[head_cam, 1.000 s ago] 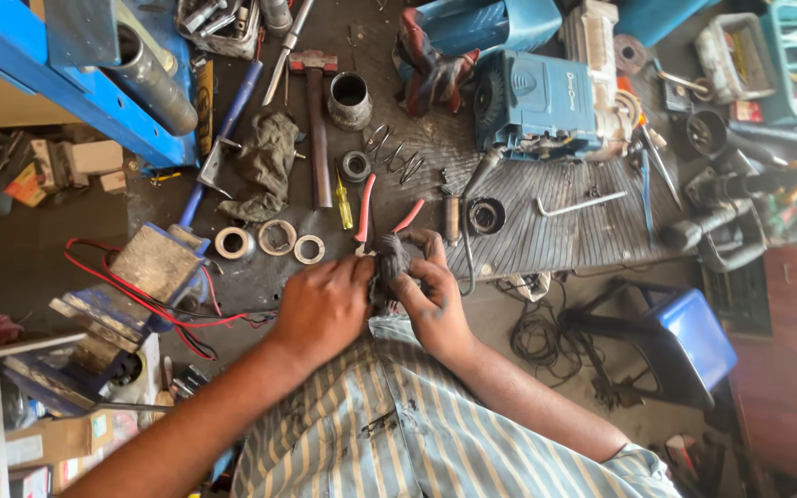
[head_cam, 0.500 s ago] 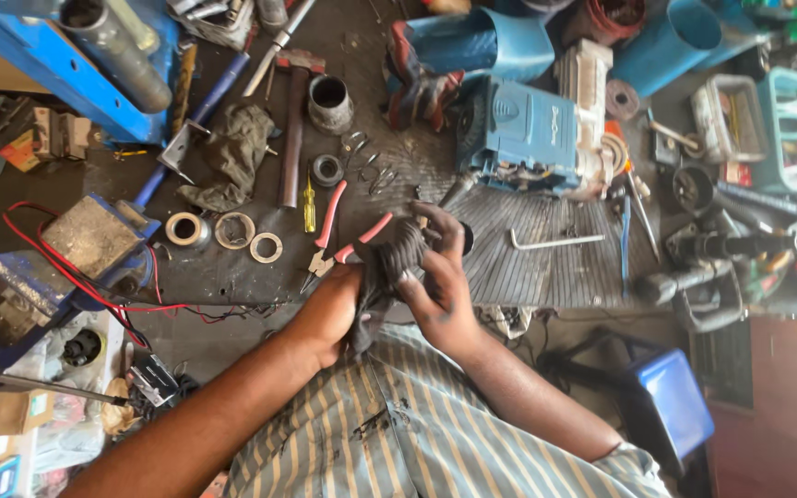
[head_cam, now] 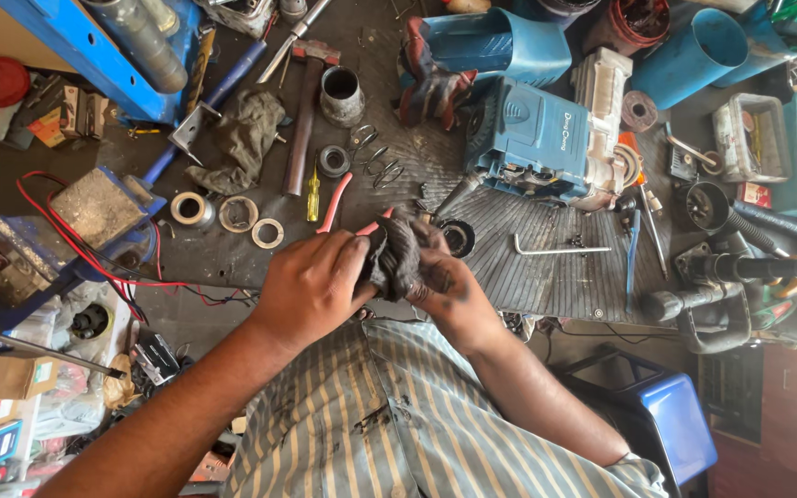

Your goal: The person stands at a cluttered repair workbench and wipes small metal components, including rings and a cylindrical part, one at a time with a dark rag. They place each cleaned part on the bench and pick up the next dirty component to continue wiping.

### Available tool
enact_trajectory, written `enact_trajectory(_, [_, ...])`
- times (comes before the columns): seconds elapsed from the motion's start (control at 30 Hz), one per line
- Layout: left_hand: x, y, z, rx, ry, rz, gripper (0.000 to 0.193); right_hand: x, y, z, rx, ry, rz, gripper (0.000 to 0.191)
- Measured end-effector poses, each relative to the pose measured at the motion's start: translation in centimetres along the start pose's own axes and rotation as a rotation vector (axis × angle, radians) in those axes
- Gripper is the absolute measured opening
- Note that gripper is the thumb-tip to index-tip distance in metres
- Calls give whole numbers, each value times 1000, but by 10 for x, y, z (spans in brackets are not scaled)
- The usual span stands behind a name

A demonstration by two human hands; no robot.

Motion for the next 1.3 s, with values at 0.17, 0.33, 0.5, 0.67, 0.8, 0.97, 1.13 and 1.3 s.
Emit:
enact_trajectory(0.17, [-16,5,-23,-35,34,57,38,-14,20,-7,-453,-6,246,34])
enact_trajectory(0.33, [-48,24,-70,-511,34,518,11,-25,42,-20,-736,-95,453,32])
enact_trajectory(0.5, [-77,36,-130,-1272,115,992,24,-29,63,-32,-1001,-151,662,25])
enact_trajectory(0.67, [-57,36,-91,-529,253,687,18,-29,47,-22,-833,-155,480,29])
enact_trajectory(0.8, [-24,6,-41,-102,80,267,41,-11,7,8,-409,-246,84,28])
enact_trajectory(0.97, [-14,2,-37,-111,53,228,40,-7,9,6,-448,-241,69,32])
enact_trajectory(1.13, [-36,16,-61,-376,38,457,28,-21,42,-30,-962,-246,326,29])
enact_trajectory(1.3, [-74,35,-116,-1131,-13,952,25,-24,51,-48,-1162,-192,490,25])
Point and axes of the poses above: each hand's wrist, its own x-axis towards the middle knuckle, its own z-axis out of the back of the hand, y = z × x, the point moved 9 cm from there along x, towards the middle knuckle, and after that the axes turned 2 degrees about y, right-handed, at the moved point
